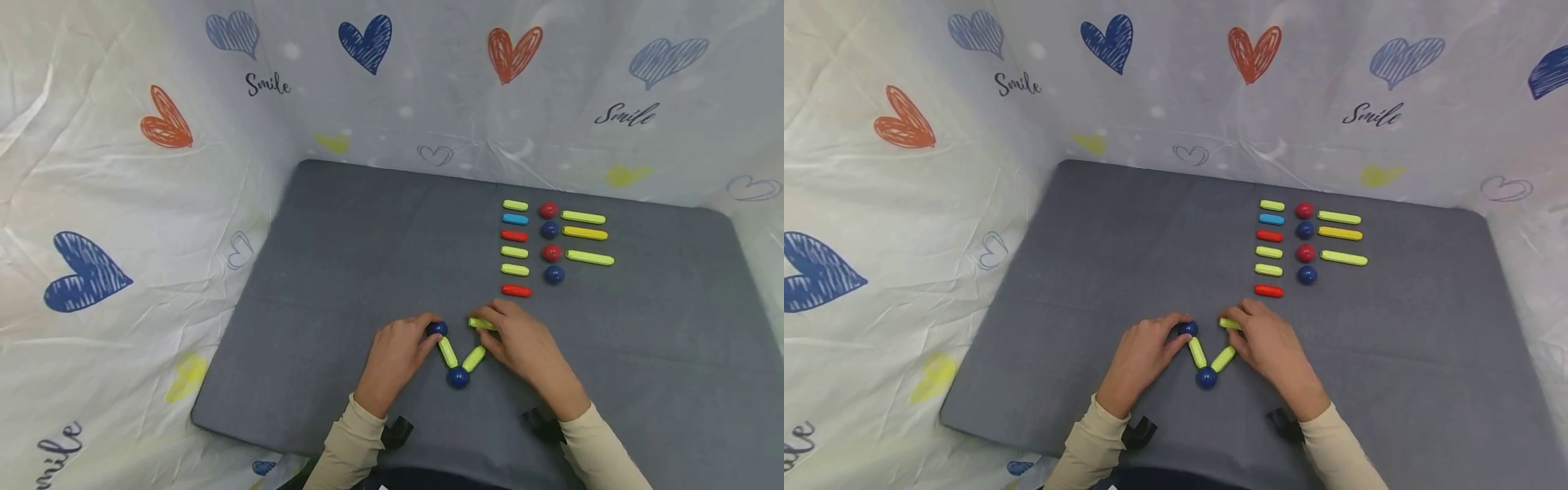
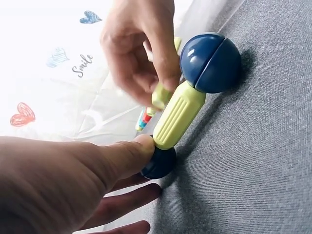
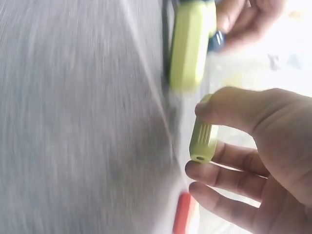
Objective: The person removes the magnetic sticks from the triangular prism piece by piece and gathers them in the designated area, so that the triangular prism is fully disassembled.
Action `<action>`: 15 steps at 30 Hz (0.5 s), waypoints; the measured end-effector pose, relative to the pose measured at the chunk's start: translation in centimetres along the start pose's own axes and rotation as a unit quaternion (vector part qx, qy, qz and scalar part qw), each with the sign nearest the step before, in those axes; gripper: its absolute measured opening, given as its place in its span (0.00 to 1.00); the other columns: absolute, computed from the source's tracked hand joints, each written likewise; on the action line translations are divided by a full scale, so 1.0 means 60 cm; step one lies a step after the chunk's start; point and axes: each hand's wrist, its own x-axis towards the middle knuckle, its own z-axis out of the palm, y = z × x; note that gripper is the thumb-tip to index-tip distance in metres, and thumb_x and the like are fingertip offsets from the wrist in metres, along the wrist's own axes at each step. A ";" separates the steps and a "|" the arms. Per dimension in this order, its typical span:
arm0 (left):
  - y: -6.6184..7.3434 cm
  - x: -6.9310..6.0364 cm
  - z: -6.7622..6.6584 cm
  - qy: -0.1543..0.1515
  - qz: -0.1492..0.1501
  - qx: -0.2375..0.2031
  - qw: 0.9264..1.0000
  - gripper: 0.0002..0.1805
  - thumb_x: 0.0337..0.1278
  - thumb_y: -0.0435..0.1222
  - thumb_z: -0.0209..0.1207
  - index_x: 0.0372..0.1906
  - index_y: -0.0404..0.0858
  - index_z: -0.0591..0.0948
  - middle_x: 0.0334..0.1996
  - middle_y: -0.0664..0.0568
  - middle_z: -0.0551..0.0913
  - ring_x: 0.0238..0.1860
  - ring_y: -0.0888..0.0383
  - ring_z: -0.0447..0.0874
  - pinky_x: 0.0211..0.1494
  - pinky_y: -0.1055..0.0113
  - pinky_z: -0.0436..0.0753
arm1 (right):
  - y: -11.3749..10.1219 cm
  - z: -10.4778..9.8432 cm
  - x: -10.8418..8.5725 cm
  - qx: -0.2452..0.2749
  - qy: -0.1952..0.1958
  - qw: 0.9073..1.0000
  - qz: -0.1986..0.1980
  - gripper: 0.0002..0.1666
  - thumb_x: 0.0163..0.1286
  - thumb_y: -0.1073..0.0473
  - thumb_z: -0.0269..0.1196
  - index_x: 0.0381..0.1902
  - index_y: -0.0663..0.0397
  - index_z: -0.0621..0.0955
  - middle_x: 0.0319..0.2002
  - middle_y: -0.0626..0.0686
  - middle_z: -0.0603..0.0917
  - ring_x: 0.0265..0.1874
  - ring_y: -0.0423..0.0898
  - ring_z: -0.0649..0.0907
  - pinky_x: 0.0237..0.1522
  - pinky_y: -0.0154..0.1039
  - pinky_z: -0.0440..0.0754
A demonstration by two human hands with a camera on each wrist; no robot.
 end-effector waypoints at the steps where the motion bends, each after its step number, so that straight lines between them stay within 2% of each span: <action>1: 0.000 0.000 0.000 0.001 0.000 0.000 1.000 0.16 0.67 0.47 0.71 0.56 0.48 0.88 0.38 0.54 0.92 0.23 0.64 0.81 0.25 0.68 0.78 | 0.007 -0.004 -0.002 -0.003 0.007 1.000 0.010 0.16 0.67 0.60 0.76 0.52 0.46 0.89 0.44 0.49 0.84 0.39 0.48 0.83 0.41 0.50 0.86; 7: -0.001 -0.001 -0.001 -0.003 -0.007 -0.009 1.000 0.17 0.68 0.46 0.70 0.57 0.48 0.88 0.40 0.54 0.92 0.23 0.67 0.77 0.25 0.70 0.77 | 0.047 -0.024 -0.014 -0.019 0.030 0.998 0.050 0.20 0.65 0.64 0.77 0.54 0.49 0.88 0.47 0.53 0.85 0.47 0.56 0.85 0.46 0.58 0.86; 11: -0.001 -0.001 -0.002 -0.003 -0.007 -0.016 1.000 0.17 0.68 0.46 0.71 0.57 0.48 0.88 0.38 0.54 0.92 0.21 0.68 0.72 0.23 0.71 0.73 | 0.060 -0.029 -0.017 -0.028 0.031 0.997 0.059 0.20 0.65 0.65 0.77 0.54 0.53 0.88 0.45 0.55 0.85 0.45 0.57 0.85 0.45 0.59 0.86; 15: 0.000 -0.001 -0.001 -0.003 -0.005 -0.015 1.000 0.17 0.68 0.46 0.71 0.57 0.48 0.88 0.38 0.53 0.92 0.21 0.68 0.72 0.24 0.70 0.74 | 0.067 -0.028 -0.018 -0.035 0.029 0.997 0.067 0.18 0.65 0.64 0.77 0.53 0.55 0.88 0.43 0.55 0.85 0.42 0.56 0.85 0.44 0.58 0.86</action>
